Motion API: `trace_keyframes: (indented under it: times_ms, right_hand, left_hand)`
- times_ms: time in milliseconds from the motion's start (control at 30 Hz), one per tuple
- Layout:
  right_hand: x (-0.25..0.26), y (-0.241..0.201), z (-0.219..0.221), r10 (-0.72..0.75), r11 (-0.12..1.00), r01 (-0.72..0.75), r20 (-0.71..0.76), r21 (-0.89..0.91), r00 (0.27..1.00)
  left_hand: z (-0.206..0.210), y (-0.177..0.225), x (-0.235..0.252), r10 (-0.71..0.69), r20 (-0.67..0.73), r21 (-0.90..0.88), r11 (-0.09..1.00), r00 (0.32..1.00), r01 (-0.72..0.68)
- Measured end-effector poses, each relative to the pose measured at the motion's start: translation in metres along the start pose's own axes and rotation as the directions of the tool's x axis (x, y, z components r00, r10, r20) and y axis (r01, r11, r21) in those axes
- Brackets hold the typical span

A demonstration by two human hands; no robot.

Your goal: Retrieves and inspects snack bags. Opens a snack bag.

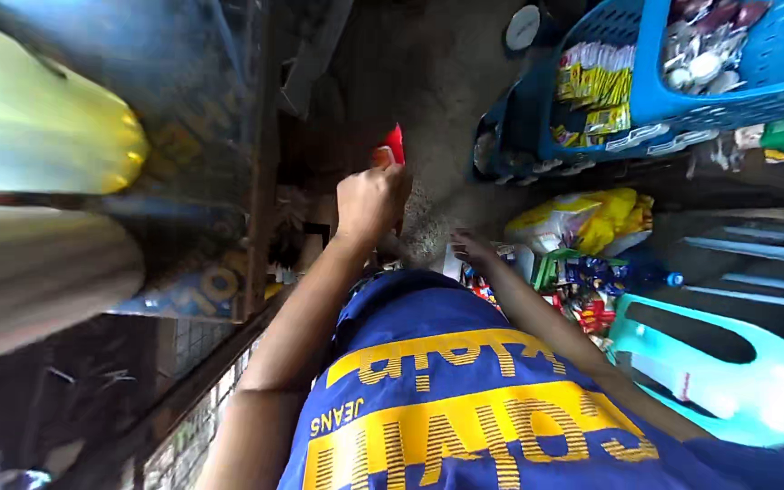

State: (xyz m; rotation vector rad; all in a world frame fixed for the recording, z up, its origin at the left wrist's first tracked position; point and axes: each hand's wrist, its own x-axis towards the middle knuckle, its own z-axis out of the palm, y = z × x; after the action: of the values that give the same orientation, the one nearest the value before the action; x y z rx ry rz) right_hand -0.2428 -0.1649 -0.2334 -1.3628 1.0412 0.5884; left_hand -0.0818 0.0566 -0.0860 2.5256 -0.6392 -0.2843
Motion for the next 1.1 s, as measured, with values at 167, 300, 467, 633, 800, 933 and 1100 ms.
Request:
trace_keyframes:
  times_ms: [167, 300, 467, 633, 800, 933, 1100]
  right_hand:
    - [0.013, -0.037, 0.021, -0.067, 0.980, 0.074, -0.045, 0.183, 0.997]
    - [0.041, -0.091, 0.003, -0.117, 0.734, 0.053, 0.050, 0.677, 0.992]
    - [0.089, -0.164, -0.046, -0.210, 0.597, 0.018, 0.134, 0.802, 0.969]
    - [0.113, -0.253, -0.125, -0.410, 0.836, 0.188, 0.359, 0.516, 0.838]
    - [0.136, -0.331, -0.150, -0.384, 0.919, 0.285, 0.467, 0.271, 0.796]
    - [0.155, -0.364, -0.136, -0.415, 0.902, 0.314, 0.396, 0.297, 0.819]
    - [0.185, -0.399, -0.122, -0.489, 0.872, 0.452, 0.269, 0.190, 0.830]
  left_hand:
    - [0.010, -0.019, 0.042, 0.081, 0.091, -0.491, 0.871, 0.993, -0.026]
    - [0.020, -0.012, 0.075, 0.063, 0.088, -0.724, 0.689, 0.994, 0.020]
    - [0.019, -0.008, 0.137, 0.060, 0.010, -0.777, 0.628, 0.998, -0.030]
    - [0.012, 0.008, 0.182, -0.047, 0.024, -0.788, 0.613, 0.999, 0.048]
    - [0.011, 0.019, 0.218, -0.163, 0.081, -0.816, 0.556, 0.983, 0.159]
    - [0.006, 0.024, 0.259, -0.412, -0.016, -0.699, 0.656, 0.911, 0.284]
    - [0.010, 0.006, 0.324, -0.454, -0.294, -0.587, 0.780, 0.841, 0.217]
